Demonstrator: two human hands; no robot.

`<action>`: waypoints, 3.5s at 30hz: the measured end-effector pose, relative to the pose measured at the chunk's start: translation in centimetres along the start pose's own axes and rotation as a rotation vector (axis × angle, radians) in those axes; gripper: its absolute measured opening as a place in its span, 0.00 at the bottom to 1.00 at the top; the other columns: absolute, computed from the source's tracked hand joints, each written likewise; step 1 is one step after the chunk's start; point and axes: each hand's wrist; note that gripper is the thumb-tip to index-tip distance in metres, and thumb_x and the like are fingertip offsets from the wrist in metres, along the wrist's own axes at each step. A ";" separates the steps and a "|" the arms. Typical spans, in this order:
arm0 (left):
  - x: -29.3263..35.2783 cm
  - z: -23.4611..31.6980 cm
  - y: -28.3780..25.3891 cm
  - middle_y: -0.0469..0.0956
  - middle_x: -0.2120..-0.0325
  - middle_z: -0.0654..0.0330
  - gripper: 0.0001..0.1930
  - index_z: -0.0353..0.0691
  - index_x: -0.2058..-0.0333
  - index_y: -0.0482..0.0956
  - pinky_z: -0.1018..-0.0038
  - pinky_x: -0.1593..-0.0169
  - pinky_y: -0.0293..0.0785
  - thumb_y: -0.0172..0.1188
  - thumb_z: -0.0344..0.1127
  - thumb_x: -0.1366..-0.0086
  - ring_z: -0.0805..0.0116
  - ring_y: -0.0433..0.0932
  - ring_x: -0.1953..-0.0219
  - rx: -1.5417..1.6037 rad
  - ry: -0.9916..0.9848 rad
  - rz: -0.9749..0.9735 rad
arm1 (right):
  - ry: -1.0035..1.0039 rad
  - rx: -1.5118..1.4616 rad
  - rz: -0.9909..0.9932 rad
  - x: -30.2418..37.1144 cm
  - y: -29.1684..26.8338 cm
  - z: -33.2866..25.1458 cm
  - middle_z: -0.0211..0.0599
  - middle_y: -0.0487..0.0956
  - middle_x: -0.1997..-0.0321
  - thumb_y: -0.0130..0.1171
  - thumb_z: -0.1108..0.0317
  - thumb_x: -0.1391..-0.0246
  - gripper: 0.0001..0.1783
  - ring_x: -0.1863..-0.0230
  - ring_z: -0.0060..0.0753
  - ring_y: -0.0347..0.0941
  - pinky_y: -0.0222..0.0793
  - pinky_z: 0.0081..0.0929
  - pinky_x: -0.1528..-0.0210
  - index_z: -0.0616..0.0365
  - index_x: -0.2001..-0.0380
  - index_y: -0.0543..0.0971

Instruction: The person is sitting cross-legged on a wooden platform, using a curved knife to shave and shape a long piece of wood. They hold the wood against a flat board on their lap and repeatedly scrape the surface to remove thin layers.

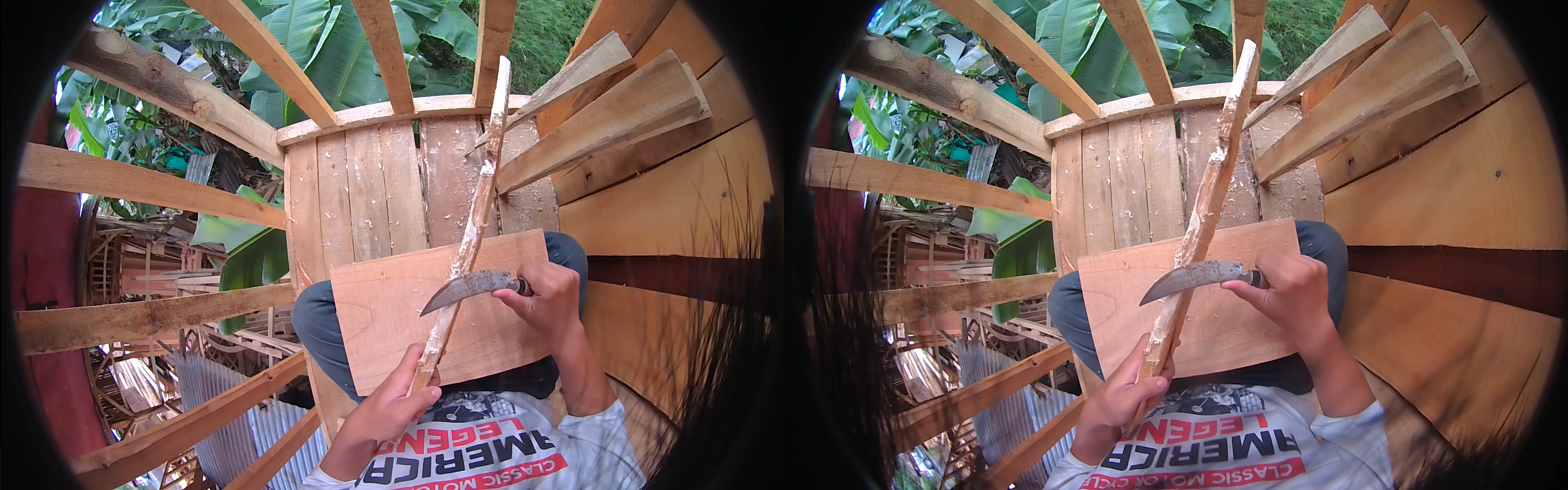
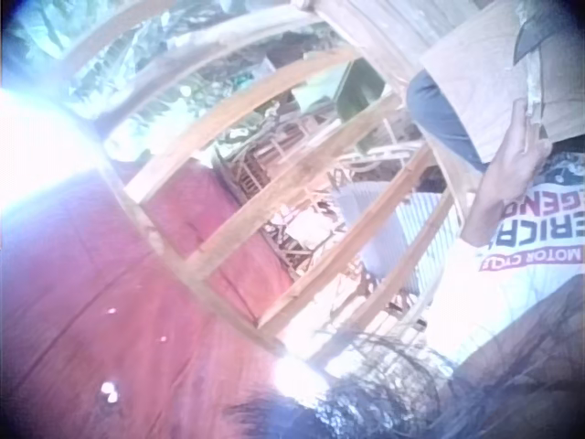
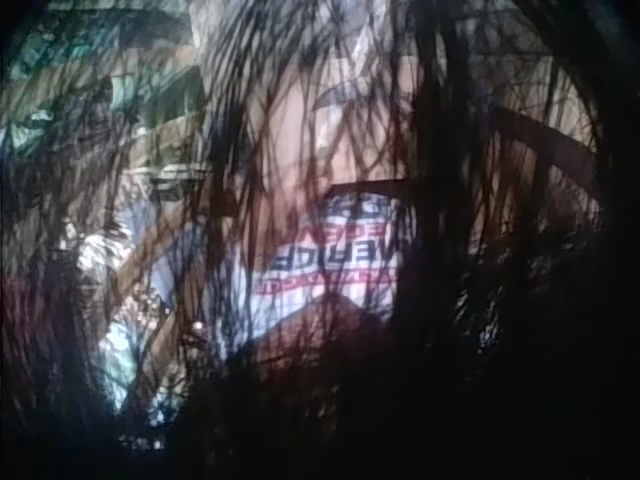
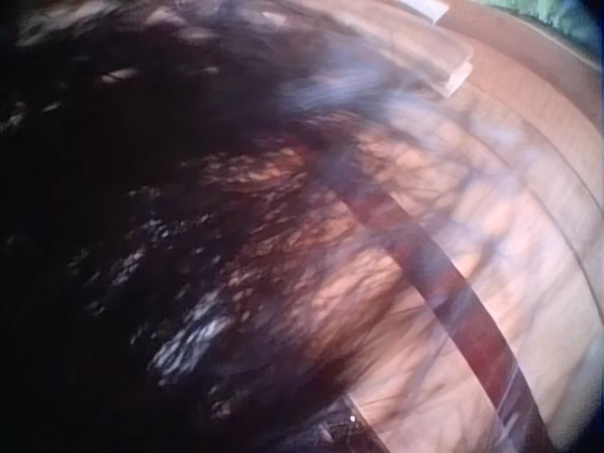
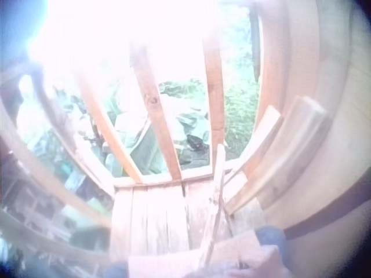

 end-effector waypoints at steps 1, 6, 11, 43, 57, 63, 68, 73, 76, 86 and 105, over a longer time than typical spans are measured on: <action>-0.1 0.0 0.2 0.64 0.71 0.64 0.31 0.35 0.42 0.54 0.85 0.77 0.59 0.56 0.38 0.39 0.81 0.62 0.79 0.082 -0.015 0.015 | 0.063 0.029 0.097 -0.5 0.3 0.6 0.38 0.66 0.89 0.65 0.44 0.56 0.27 0.86 0.42 0.67 0.61 0.32 0.82 0.57 0.86 0.70; 0.7 -1.1 0.3 0.65 0.69 0.63 0.31 0.34 0.42 0.54 0.85 0.75 0.61 0.57 0.38 0.40 0.80 0.63 0.77 0.293 -0.026 -0.150 | 0.416 -0.117 0.439 -1.3 -2.3 4.6 0.38 0.60 0.89 0.63 0.45 0.51 0.29 0.87 0.35 0.59 0.53 0.31 0.83 0.60 0.85 0.68; -0.1 -0.9 -0.1 0.71 0.59 0.54 0.28 0.32 0.44 0.53 0.74 0.60 0.71 0.56 0.34 0.37 0.70 0.73 0.63 -0.301 0.229 0.073 | 0.247 -0.318 0.094 0.1 -1.6 0.7 0.33 0.56 0.88 0.61 0.46 0.48 0.29 0.85 0.21 0.55 0.50 0.25 0.82 0.62 0.84 0.68; -2.7 2.0 1.4 0.80 0.67 0.51 0.31 0.30 0.55 0.72 0.74 0.60 0.75 0.74 0.37 0.56 0.70 0.79 0.64 -0.590 0.348 0.369 | 0.231 -0.392 -0.204 2.7 -2.3 -1.7 0.40 0.68 0.89 0.61 0.47 0.49 0.27 0.88 0.37 0.67 0.60 0.29 0.83 0.60 0.85 0.71; -0.8 1.0 2.9 0.79 0.76 0.46 0.25 0.30 0.62 0.68 0.69 0.69 0.77 0.71 0.37 0.52 0.56 0.83 0.72 -0.713 0.236 0.407 | 0.203 0.053 0.042 1.9 -3.9 2.4 0.41 0.65 0.89 0.63 0.41 0.56 0.31 0.86 0.46 0.66 0.61 0.35 0.82 0.58 0.88 0.67; -1.3 0.6 2.4 0.80 0.73 0.46 0.26 0.30 0.60 0.69 0.71 0.66 0.77 0.72 0.35 0.54 0.58 0.83 0.69 -0.638 0.371 0.385 | 0.277 -0.033 0.025 1.8 -3.5 1.1 0.42 0.65 0.89 0.64 0.42 0.56 0.31 0.86 0.45 0.66 0.60 0.34 0.83 0.59 0.88 0.66; -1.4 1.0 2.3 0.81 0.68 0.51 0.30 0.27 0.56 0.70 0.75 0.60 0.76 0.73 0.33 0.55 0.70 0.80 0.65 -0.526 0.349 0.414 | 0.190 -0.152 -0.129 3.2 -3.1 -0.7 0.40 0.68 0.89 0.65 0.42 0.57 0.29 0.86 0.41 0.69 0.63 0.32 0.82 0.58 0.88 0.70; -1.0 1.9 2.8 0.80 0.69 0.46 0.30 0.26 0.56 0.69 0.72 0.61 0.77 0.73 0.34 0.56 0.63 0.82 0.65 -0.681 0.257 0.461 | 0.186 -0.098 -0.149 3.4 -2.9 -0.6 0.38 0.67 0.90 0.65 0.42 0.59 0.29 0.86 0.41 0.69 0.63 0.32 0.82 0.58 0.88 0.70; -1.0 1.6 3.2 0.79 0.73 0.43 0.29 0.27 0.59 0.67 0.68 0.66 0.77 0.72 0.36 0.54 0.54 0.82 0.69 -0.769 0.269 0.469 | 0.173 -0.083 -0.143 3.1 -3.1 -0.5 0.38 0.67 0.89 0.65 0.41 0.59 0.30 0.86 0.42 0.69 0.62 0.33 0.82 0.58 0.88 0.69; -1.3 0.3 2.9 0.79 0.73 0.45 0.29 0.28 0.58 0.66 0.69 0.65 0.76 0.71 0.35 0.54 0.55 0.82 0.68 -0.717 0.271 0.423 | 0.221 0.018 0.028 2.1 -1.6 1.4 0.40 0.63 0.89 0.61 0.36 0.57 0.34 0.87 0.44 0.64 0.58 0.34 0.83 0.59 0.89 0.67; -1.6 -0.2 1.2 0.80 0.72 0.45 0.29 0.29 0.57 0.68 0.71 0.65 0.77 0.72 0.36 0.55 0.57 0.83 0.68 -0.582 0.354 0.332 | 0.031 -0.039 0.044 1.6 -1.4 -0.1 0.37 0.65 0.90 0.65 0.39 0.59 0.32 0.87 0.43 0.66 0.59 0.36 0.84 0.55 0.90 0.66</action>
Point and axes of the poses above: each hand's wrist, its own x-axis away from the middle knuckle, its own y-axis out of the palm, z = x × y
